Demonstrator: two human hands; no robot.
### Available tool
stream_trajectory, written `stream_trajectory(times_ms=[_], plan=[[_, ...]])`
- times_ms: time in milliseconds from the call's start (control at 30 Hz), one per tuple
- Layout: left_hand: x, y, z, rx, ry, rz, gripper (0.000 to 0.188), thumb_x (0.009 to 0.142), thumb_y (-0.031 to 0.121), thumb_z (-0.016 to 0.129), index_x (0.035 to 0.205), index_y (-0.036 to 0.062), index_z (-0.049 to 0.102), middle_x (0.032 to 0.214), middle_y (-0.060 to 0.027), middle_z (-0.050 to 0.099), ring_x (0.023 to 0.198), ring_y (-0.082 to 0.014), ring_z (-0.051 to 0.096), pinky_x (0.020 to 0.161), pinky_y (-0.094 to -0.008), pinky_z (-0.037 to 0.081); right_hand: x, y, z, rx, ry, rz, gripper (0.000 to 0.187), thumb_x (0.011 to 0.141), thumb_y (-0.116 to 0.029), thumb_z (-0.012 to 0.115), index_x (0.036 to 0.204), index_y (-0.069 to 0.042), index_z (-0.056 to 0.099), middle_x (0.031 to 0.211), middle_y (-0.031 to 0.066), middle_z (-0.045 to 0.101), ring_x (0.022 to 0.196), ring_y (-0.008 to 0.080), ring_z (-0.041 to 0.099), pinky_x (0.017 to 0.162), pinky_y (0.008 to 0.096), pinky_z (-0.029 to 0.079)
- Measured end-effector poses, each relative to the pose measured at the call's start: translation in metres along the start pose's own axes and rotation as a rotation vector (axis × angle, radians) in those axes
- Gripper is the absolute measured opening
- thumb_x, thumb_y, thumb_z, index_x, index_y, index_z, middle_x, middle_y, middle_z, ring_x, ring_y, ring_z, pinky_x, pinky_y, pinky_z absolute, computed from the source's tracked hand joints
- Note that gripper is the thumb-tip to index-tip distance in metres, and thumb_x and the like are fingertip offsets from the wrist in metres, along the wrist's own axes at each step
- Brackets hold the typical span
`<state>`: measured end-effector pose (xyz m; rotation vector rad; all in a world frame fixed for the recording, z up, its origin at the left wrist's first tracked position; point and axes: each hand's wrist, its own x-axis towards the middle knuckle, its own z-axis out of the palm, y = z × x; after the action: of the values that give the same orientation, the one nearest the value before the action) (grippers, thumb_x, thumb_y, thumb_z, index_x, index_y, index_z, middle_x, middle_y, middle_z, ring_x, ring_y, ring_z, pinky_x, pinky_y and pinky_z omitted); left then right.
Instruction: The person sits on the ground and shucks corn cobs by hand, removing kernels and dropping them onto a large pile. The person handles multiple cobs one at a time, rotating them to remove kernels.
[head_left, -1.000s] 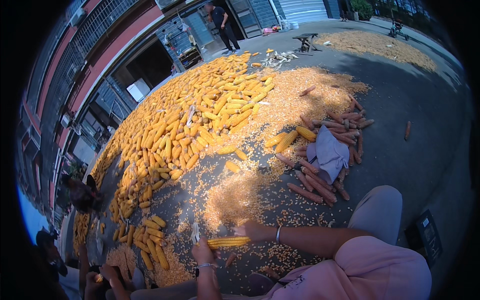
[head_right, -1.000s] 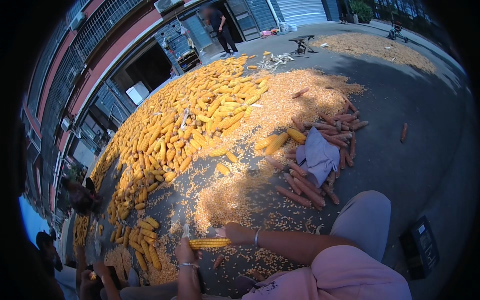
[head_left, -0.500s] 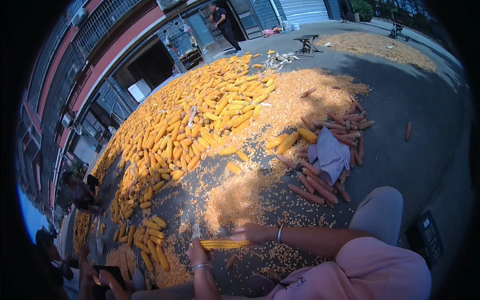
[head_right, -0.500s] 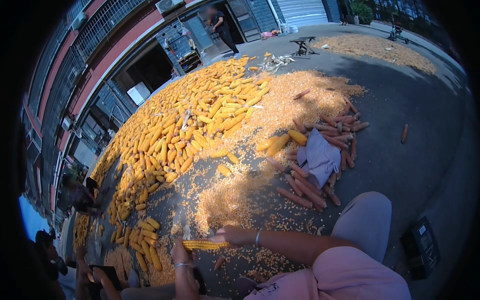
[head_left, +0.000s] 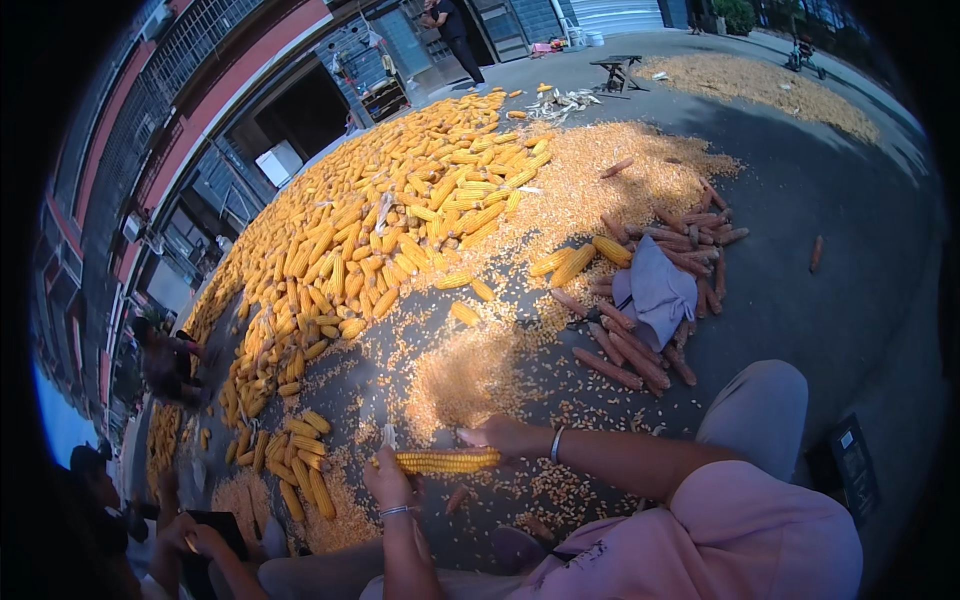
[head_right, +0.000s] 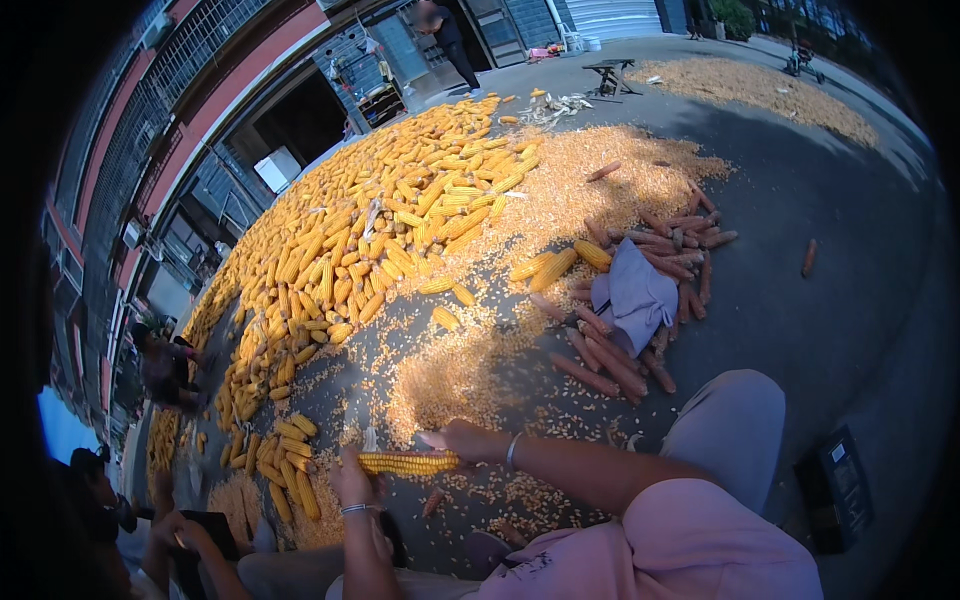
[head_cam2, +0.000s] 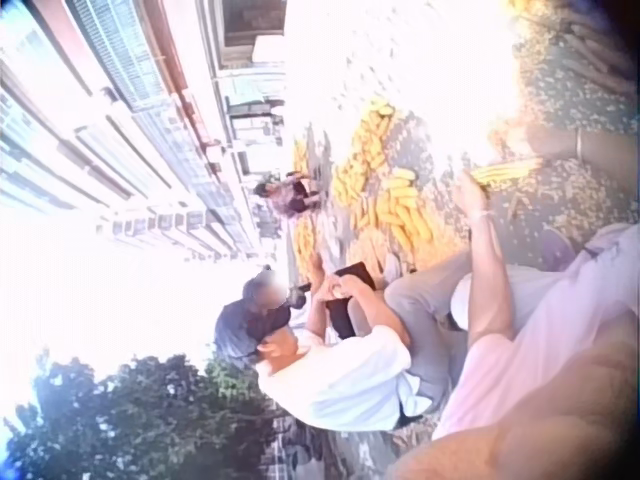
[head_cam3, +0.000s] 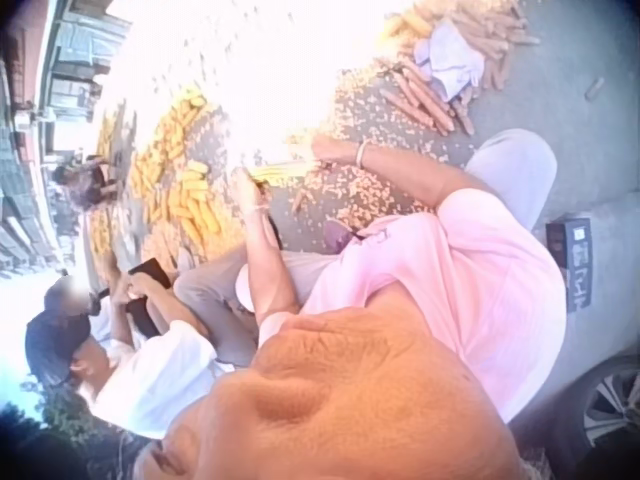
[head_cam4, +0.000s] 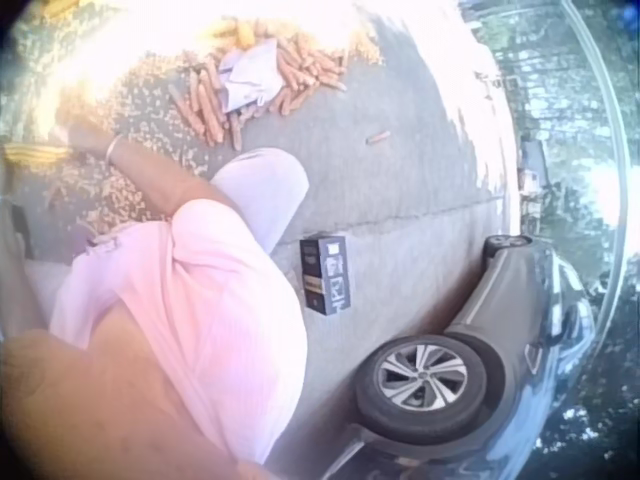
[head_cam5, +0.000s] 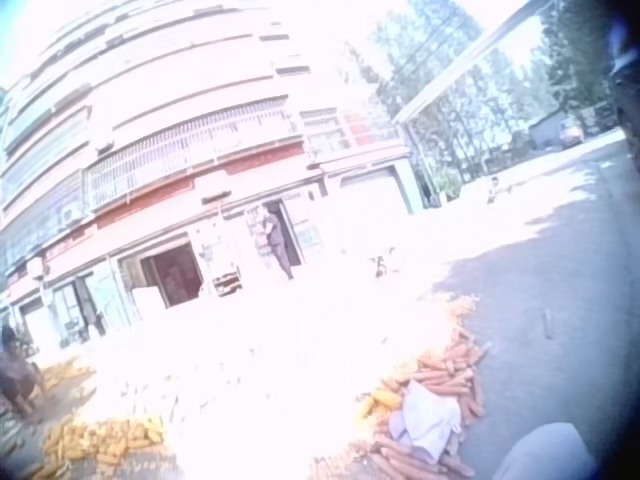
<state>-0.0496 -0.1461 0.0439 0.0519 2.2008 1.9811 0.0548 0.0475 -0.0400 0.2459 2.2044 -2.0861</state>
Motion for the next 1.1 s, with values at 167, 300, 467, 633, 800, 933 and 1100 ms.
stream_trajectory(times_ms=[167, 300, 467, 633, 800, 933, 1100], plan=[[-0.003, 0.012, -0.019, -0.029, 0.05, -0.063, 0.029, 0.095, 0.028, 0.055, 0.087, 0.0016, 0.047, 0.057, -0.0105, 0.056, 0.034, -0.0198, 0.051, 0.028, -0.0314, 0.038, -0.018, -0.023, 0.012, 0.251, -0.182, -0.007, 0.051, 0.099, -0.054, 0.051, 0.1, -0.005, 0.067, 0.075, 0.0011, 0.063, 0.056, 0.0044, 0.05, 0.047, 0.0229, 0.038], [-0.018, 0.012, -0.037, -0.077, 0.12, -0.176, 0.03, 0.094, 0.031, 0.056, 0.082, 0.0043, 0.049, 0.055, -0.0084, 0.055, 0.034, -0.0187, 0.049, 0.029, -0.0297, 0.036, -0.017, -0.021, 0.025, 0.115, -0.099, -0.321, 0.039, 0.097, -0.041, 0.061, 0.111, -0.005, 0.064, 0.075, 0.0017, 0.057, 0.057, 0.007, 0.051, 0.048, 0.0269, 0.039], [-0.034, -0.004, -0.05, -0.111, 0.102, -0.116, 0.032, 0.093, 0.035, 0.057, 0.08, 0.0061, 0.05, 0.054, -0.0073, 0.054, 0.035, -0.0179, 0.048, 0.03, -0.0289, 0.035, -0.044, -0.034, 0.032, 0.192, -0.137, -0.028, 0.037, 0.099, -0.037, 0.055, 0.098, -0.003, 0.068, 0.075, 0.0082, 0.066, 0.054, 0.0092, 0.059, 0.044, 0.0259, 0.043], [-0.052, 0.004, -0.046, -0.054, 0.067, -0.03, 0.035, 0.094, 0.038, 0.057, 0.085, 0.0043, 0.052, 0.057, -0.0078, 0.056, 0.035, -0.0162, 0.049, 0.029, -0.0272, 0.034, -0.07, -0.028, 0.046, 0.395, -0.086, 0.051, 0.064, 0.098, -0.062, 0.041, 0.073, -0.006, 0.06, 0.054, 0.0036, 0.051, 0.035, 0.0097, 0.037, 0.034, 0.0284, 0.033], [-0.057, 0.001, -0.029, 0.007, -0.116, -0.038, 0.035, 0.096, 0.036, 0.058, 0.084, 0.0045, 0.053, 0.055, -0.0068, 0.056, 0.036, -0.0151, 0.049, 0.03, -0.0266, 0.034, -0.107, -0.013, 0.052, 0.307, 0.124, 0.038, 0.063, 0.097, -0.063, 0.041, 0.102, -0.006, 0.066, 0.062, 0.007, 0.056, 0.04, 0.0136, 0.053, 0.035, 0.0262, 0.041], [-0.084, 0.012, 0.003, 0.101, -0.12, -0.037, 0.032, 0.095, 0.03, 0.059, 0.086, 0.0012, 0.05, 0.052, -0.0079, 0.053, 0.032, -0.0172, 0.048, 0.028, -0.0294, 0.034, -0.124, -0.012, 0.051, 0.131, 0.226, -0.021, 0.066, 0.094, -0.065, 0.044, 0.11, -0.003, 0.062, 0.078, 0.0154, 0.063, 0.056, 0.0203, 0.066, 0.038, 0.0301, 0.052], [-0.098, 0.011, 0.017, 0.02, -0.219, 0.008, 0.031, 0.094, 0.028, 0.059, 0.091, -0.0013, 0.051, 0.054, -0.0087, 0.054, 0.033, -0.0177, 0.048, 0.028, -0.0298, 0.035, -0.125, 0.001, 0.04, 0.019, 0.287, -0.065, 0.077, 0.093, -0.069, 0.045, 0.089, 0.005, 0.066, 0.073, 0.0137, 0.062, 0.06, 0.0206, 0.066, 0.047, 0.0295, 0.053]])
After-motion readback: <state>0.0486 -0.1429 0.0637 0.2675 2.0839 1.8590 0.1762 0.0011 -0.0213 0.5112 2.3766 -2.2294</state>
